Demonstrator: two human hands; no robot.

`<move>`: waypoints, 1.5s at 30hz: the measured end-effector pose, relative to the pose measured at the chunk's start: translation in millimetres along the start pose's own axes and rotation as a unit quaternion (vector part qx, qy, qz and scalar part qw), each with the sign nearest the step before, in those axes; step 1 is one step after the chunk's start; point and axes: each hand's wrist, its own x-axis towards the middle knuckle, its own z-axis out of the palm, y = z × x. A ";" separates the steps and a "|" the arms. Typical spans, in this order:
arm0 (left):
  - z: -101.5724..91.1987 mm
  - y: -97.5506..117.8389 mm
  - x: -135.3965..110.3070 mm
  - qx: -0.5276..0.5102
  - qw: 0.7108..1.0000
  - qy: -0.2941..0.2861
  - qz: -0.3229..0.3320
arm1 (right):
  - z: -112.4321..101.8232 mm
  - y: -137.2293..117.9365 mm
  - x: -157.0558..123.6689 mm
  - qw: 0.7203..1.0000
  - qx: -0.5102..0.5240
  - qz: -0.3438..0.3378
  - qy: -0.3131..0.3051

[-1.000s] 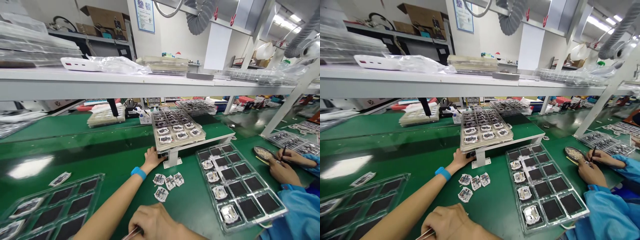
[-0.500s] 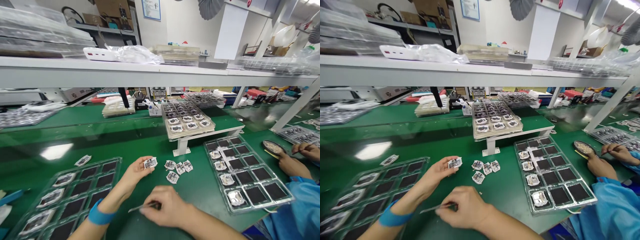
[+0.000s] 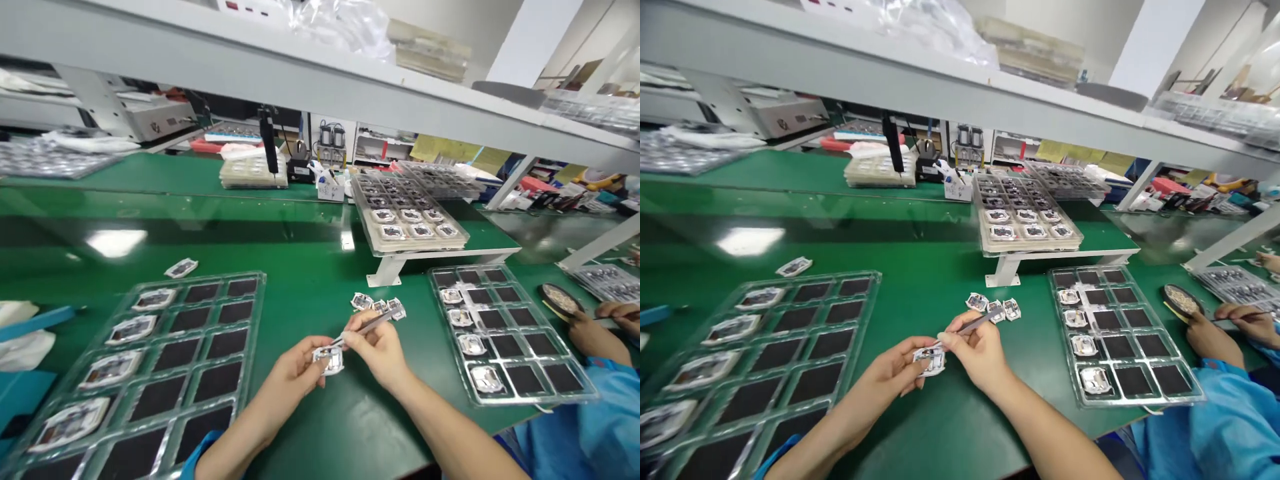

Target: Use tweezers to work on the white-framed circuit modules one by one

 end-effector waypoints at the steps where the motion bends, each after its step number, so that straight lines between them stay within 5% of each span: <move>1: 0.4 -0.7 -0.3 0.004 1.000 -0.001 0.005 | 0.8 1.1 -0.9 1.000 -0.028 -0.001 0.002; 5: 1.6 -5.0 -0.2 0.025 0.999 -0.018 0.031 | 1.2 4.8 -2.6 0.993 -0.120 -0.018 0.013; 11: 2.5 -13.3 3.7 0.038 0.998 -0.021 0.042 | 1.7 8.5 -5.1 0.993 -0.114 -0.017 -0.006; 20: 5.9 -11.0 4.4 -0.021 0.999 -0.007 0.032 | 6.8 3.7 -6.2 0.947 -0.235 -0.205 -0.076; 26: 5.9 -6.8 1.5 -0.041 0.998 0.042 -0.009 | 0.1 -0.3 -1.8 0.990 -0.125 -0.071 0.005; 30: 3.7 -4.0 1.3 -0.047 0.997 0.057 0.000 | -1.9 -1.3 -0.7 0.998 -0.067 0.007 -0.003; 35: 1.5 -4.0 1.4 -0.047 0.997 0.060 0.004 | -0.4 -0.1 0.4 0.995 -0.091 0.026 -0.005; 41: 0.1 -5.0 0.4 -0.071 0.996 0.049 -0.023 | -3.7 0.6 5.6 0.990 0.009 0.135 -0.032; 45: 0.4 -2.3 0.7 -0.119 0.991 0.042 -0.052 | -1.7 3.4 4.5 0.995 0.013 0.094 0.005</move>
